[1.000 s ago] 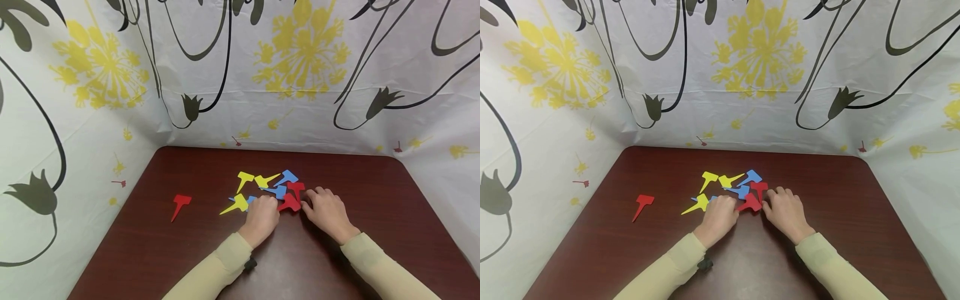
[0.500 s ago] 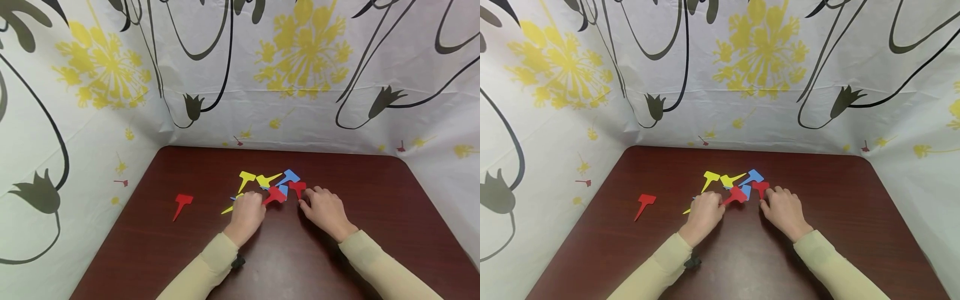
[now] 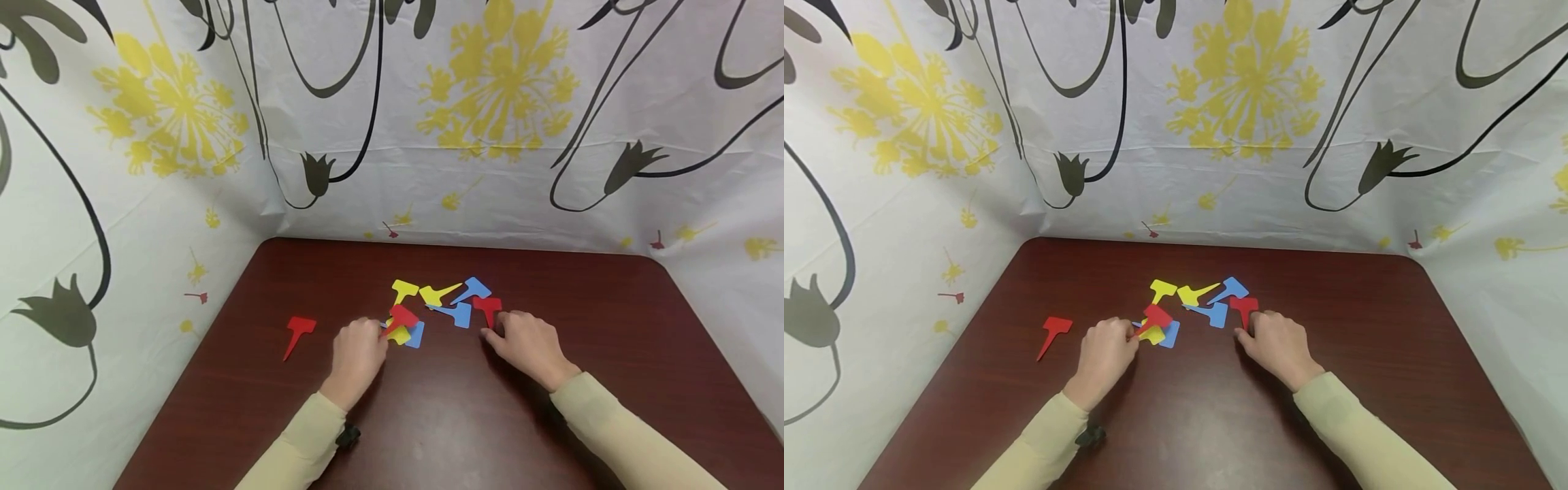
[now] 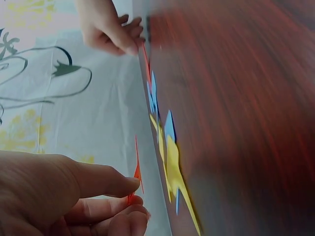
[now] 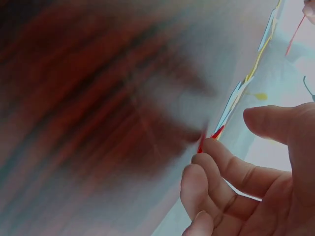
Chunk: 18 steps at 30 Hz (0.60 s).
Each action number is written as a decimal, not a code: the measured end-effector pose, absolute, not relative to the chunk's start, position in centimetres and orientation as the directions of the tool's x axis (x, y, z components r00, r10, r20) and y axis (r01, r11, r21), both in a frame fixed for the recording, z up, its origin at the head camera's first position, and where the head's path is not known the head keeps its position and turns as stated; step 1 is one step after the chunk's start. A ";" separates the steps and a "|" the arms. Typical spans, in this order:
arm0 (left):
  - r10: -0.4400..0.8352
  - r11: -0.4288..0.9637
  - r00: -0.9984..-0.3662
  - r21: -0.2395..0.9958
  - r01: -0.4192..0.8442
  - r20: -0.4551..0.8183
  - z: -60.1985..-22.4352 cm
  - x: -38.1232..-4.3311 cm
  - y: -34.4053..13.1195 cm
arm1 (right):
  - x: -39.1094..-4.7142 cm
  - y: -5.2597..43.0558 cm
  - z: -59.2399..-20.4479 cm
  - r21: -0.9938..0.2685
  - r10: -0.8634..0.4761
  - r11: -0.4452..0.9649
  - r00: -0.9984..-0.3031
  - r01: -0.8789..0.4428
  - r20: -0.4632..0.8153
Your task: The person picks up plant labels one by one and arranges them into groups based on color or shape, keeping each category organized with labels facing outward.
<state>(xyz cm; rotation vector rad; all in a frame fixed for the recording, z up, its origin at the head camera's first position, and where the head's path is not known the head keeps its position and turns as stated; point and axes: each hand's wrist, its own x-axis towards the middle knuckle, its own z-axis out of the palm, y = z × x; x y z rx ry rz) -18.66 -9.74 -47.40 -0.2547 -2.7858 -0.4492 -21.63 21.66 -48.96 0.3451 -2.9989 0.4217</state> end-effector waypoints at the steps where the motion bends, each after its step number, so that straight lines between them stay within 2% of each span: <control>1: 0.117 0.934 -0.937 0.284 0.217 0.330 -47.4 -18.6 -10.2 | -21.7 21.6 -49.0 -0.268 -0.206 0.936 -0.972 -0.229 0.113; 8: 0.060 0.934 -0.941 0.315 0.170 0.333 -47.6 -18.3 -13.7 | -22.0 21.2 -49.0 -0.300 -0.188 0.933 -0.980 -0.197 0.059; 18: -0.027 0.936 -0.963 0.346 0.070 0.268 -48.0 -17.4 -17.6 | -22.4 21.0 -49.2 -0.307 -0.163 0.938 -0.986 -0.163 0.028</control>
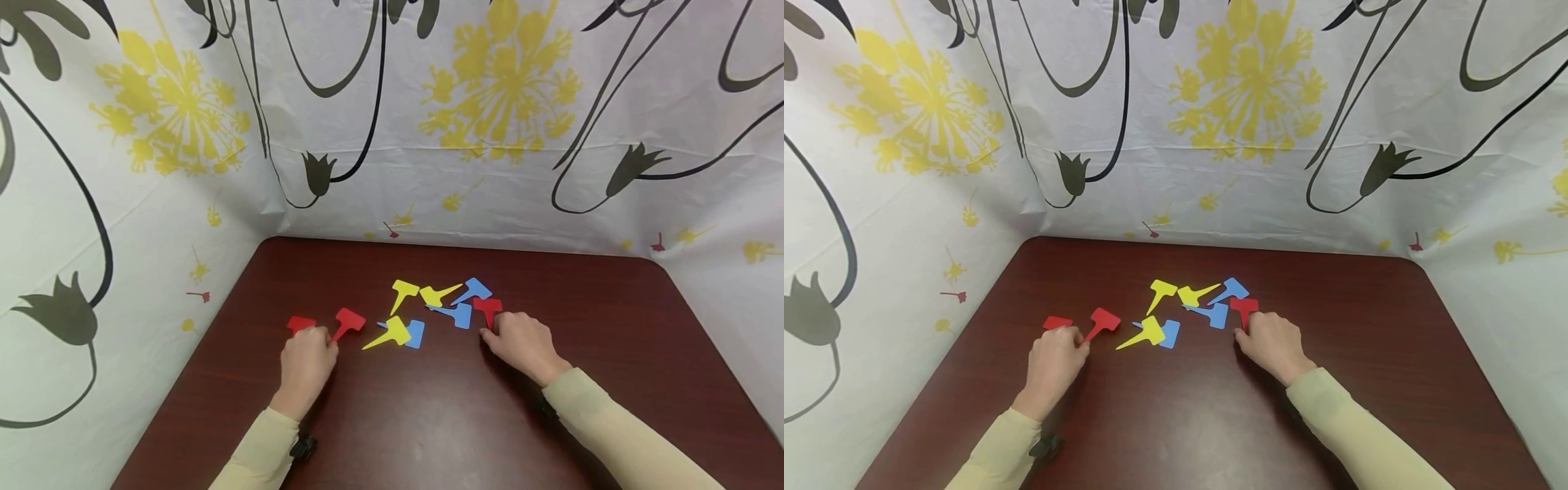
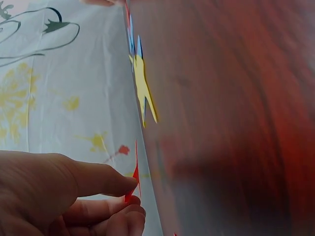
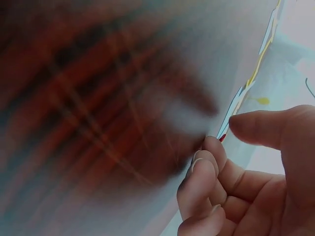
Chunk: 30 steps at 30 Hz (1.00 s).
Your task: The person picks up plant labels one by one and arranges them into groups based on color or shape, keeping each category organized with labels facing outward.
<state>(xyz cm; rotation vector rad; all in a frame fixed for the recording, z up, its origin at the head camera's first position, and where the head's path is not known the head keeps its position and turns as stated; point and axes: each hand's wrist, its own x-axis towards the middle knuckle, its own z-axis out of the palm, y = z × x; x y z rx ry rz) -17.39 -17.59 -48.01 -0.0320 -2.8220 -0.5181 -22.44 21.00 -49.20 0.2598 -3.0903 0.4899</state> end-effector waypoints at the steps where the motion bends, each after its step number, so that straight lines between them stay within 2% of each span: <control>1: -0.035 0.935 -0.964 0.350 0.062 0.263 -48.1 -17.3 -17.9 | -22.5 21.0 -49.2 -0.310 -0.158 0.937 -0.987 -0.158 0.024; 12: -0.099 0.921 -0.967 0.390 0.001 0.235 -48.8 -16.6 -20.0 | -22.6 21.1 -49.0 -0.316 -0.152 0.938 -0.988 -0.144 0.000; 30: -0.112 0.918 -0.977 0.395 -0.033 0.180 -49.7 -16.3 -20.7 | -22.5 21.0 -49.3 -0.298 -0.169 0.941 -0.986 -0.163 0.004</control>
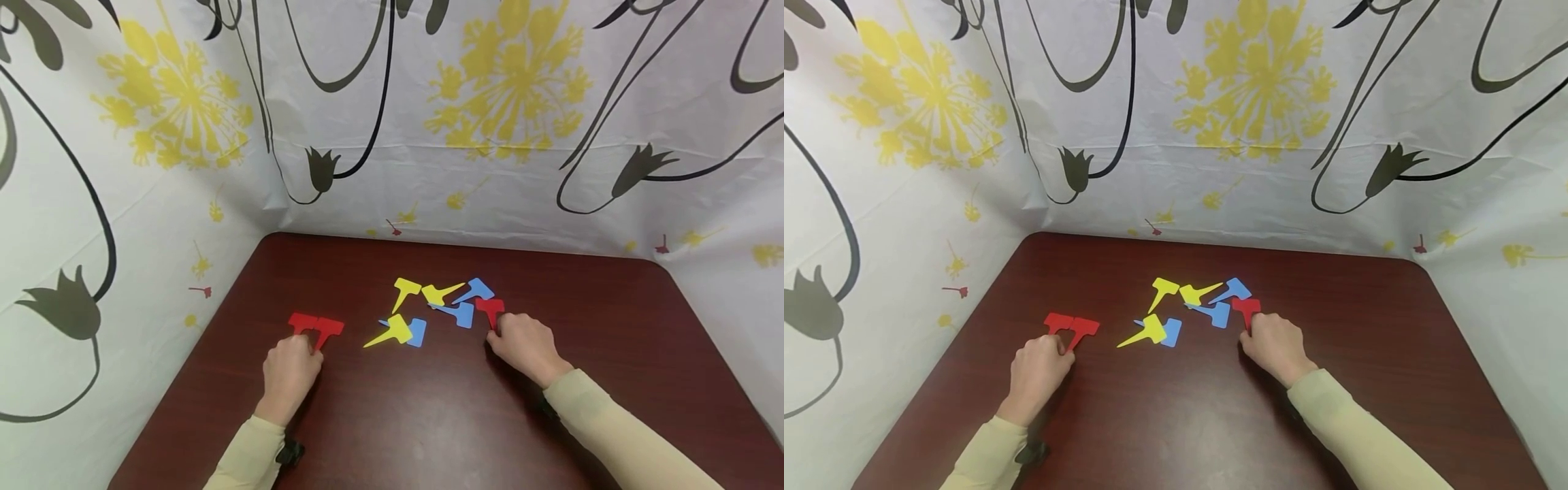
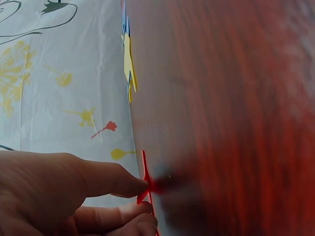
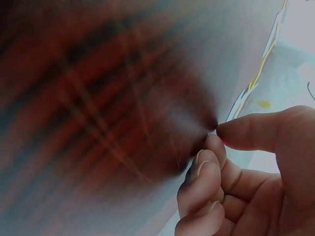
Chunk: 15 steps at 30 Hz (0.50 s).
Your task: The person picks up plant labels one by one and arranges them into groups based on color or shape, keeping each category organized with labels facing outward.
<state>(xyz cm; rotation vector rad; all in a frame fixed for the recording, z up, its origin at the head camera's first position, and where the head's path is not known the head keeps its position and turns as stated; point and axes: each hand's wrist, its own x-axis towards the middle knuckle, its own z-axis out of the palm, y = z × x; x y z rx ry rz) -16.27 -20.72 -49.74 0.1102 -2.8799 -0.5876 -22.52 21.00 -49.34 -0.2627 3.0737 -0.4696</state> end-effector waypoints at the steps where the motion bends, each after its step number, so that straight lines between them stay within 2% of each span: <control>1: -0.110 0.918 -0.978 0.395 -0.033 0.175 -49.7 -16.2 -20.7 | -22.5 21.0 -49.3 -0.298 -0.170 0.940 -0.985 -0.164 0.004; 15: -0.097 0.917 -0.986 0.398 -0.037 0.132 -49.7 -16.1 -20.7 | -22.3 20.9 -49.3 -0.289 -0.172 0.944 -0.985 -0.163 -0.006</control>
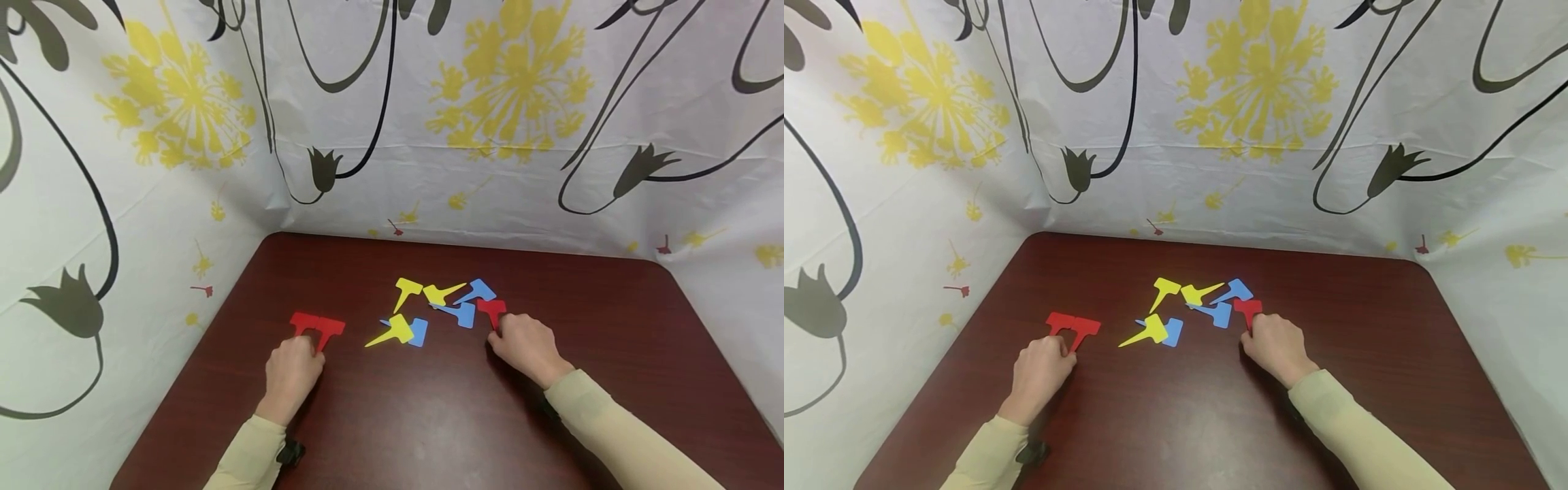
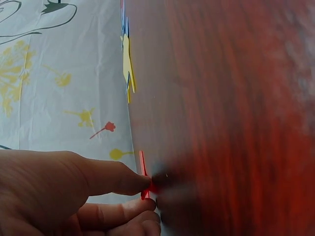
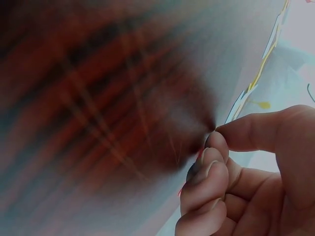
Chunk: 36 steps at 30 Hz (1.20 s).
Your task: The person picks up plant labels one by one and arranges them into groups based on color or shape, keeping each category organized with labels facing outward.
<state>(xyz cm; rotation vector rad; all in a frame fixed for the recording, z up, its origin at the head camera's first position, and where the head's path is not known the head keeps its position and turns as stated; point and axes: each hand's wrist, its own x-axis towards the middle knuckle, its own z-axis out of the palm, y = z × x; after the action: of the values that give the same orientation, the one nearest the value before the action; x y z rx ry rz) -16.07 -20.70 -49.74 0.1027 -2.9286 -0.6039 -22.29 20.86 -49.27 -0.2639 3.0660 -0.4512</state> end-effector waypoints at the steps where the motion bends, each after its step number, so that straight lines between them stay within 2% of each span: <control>1: -0.095 0.918 -0.987 0.396 -0.036 0.132 -49.8 -16.1 -20.7 | -22.3 20.9 -49.3 -0.287 -0.170 0.944 -0.985 -0.161 -0.005; 20: -0.097 0.922 -0.987 0.385 -0.041 0.127 -49.6 -16.0 -20.5 | -22.3 21.2 -49.0 -0.299 -0.136 0.945 -0.991 -0.130 0.002; 29: -0.109 0.923 -0.987 0.380 -0.057 0.116 -49.6 -16.0 -20.8 | -22.3 21.4 -48.6 -0.310 -0.142 0.939 -0.988 -0.151 0.053; 36: -0.115 0.928 -0.977 0.370 -0.041 0.180 -49.3 -15.9 -21.4 | -22.1 21.5 -48.1 -0.312 -0.146 0.935 -0.985 -0.167 0.088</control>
<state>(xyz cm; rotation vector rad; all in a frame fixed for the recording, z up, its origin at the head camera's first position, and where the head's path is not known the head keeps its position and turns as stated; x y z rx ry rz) -15.87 -21.40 -49.26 0.1174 -2.8878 -0.5474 -22.06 21.48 -48.13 -0.2553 3.1527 -0.5171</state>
